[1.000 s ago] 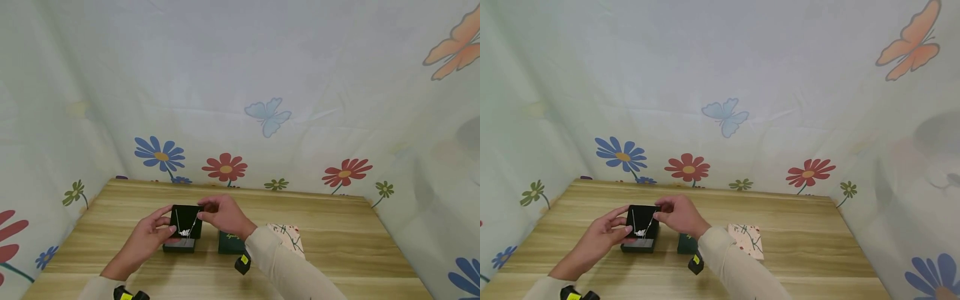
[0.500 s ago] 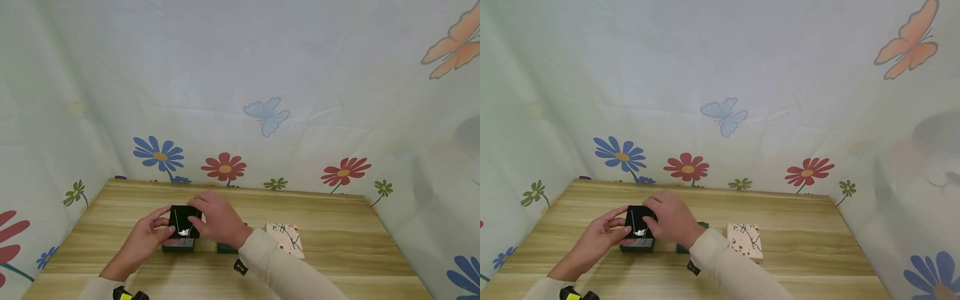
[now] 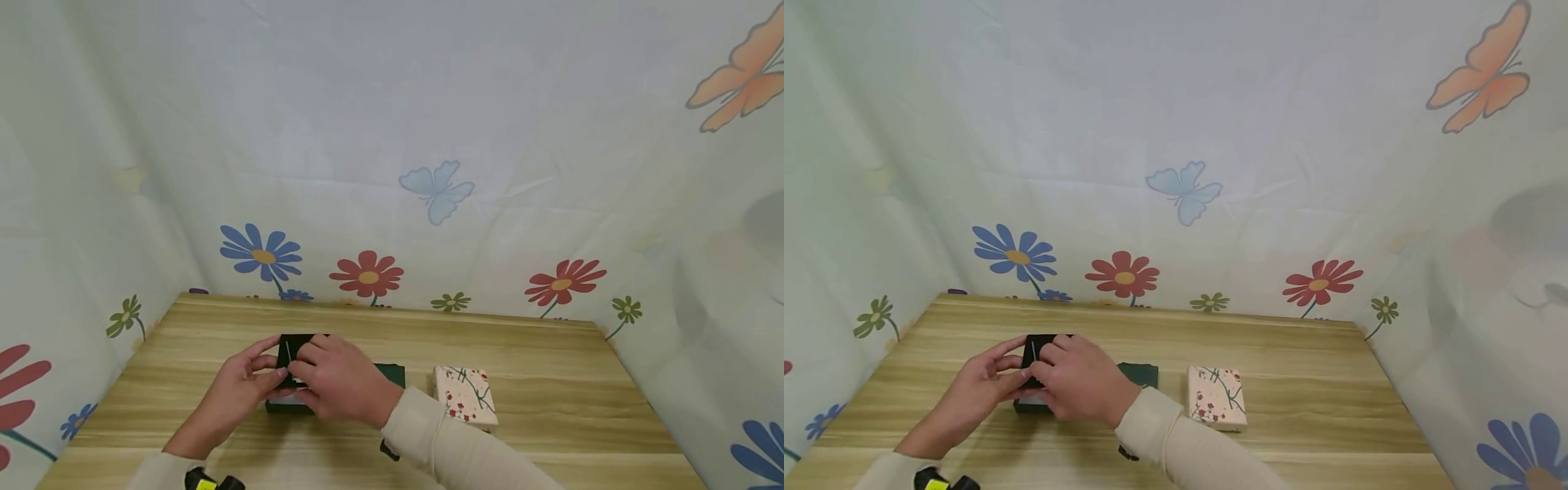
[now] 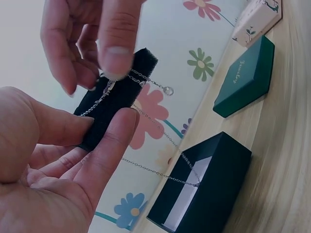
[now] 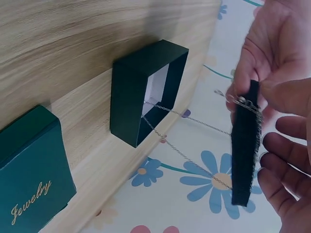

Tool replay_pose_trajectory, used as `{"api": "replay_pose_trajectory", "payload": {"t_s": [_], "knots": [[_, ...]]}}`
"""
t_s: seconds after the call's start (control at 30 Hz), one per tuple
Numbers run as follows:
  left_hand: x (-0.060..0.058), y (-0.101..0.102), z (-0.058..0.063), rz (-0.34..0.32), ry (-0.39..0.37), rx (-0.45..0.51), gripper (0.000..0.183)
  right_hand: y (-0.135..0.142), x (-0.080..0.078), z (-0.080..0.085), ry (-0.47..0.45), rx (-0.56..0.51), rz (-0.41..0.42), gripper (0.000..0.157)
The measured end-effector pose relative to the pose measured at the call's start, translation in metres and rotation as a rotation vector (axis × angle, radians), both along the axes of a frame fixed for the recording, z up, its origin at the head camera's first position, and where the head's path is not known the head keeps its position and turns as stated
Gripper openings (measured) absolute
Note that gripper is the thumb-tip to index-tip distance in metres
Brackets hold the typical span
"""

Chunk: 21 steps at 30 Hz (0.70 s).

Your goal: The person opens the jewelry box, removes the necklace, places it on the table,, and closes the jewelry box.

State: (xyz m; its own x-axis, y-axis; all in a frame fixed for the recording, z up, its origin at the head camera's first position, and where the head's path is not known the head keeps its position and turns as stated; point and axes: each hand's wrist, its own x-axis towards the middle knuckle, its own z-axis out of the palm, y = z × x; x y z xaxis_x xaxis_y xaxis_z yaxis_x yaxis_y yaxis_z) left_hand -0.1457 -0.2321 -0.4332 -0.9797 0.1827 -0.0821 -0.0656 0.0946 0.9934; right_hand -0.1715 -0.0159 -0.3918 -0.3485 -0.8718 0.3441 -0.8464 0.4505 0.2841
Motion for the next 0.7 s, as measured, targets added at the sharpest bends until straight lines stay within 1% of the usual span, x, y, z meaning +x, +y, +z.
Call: {"api": "replay_pose_trajectory", "payload": {"t_s": [0.13,0.37,0.7], "knots": [[0.0,0.0005,0.004,0.008,-0.012,0.001,0.067,-0.0019,0.0007,-0.003,0.022,0.033,-0.022,0.029],[0.0006,0.0013,0.0084,-0.002,-0.024,0.002,0.068,-0.0033,0.0015,-0.0029,0.056,0.038,-0.028,0.021],[-0.0015,0.0024,0.0109,0.019,-0.033,0.004,0.066,-0.0055,0.003,-0.0005,0.042,0.041,-0.009,0.015]]}}
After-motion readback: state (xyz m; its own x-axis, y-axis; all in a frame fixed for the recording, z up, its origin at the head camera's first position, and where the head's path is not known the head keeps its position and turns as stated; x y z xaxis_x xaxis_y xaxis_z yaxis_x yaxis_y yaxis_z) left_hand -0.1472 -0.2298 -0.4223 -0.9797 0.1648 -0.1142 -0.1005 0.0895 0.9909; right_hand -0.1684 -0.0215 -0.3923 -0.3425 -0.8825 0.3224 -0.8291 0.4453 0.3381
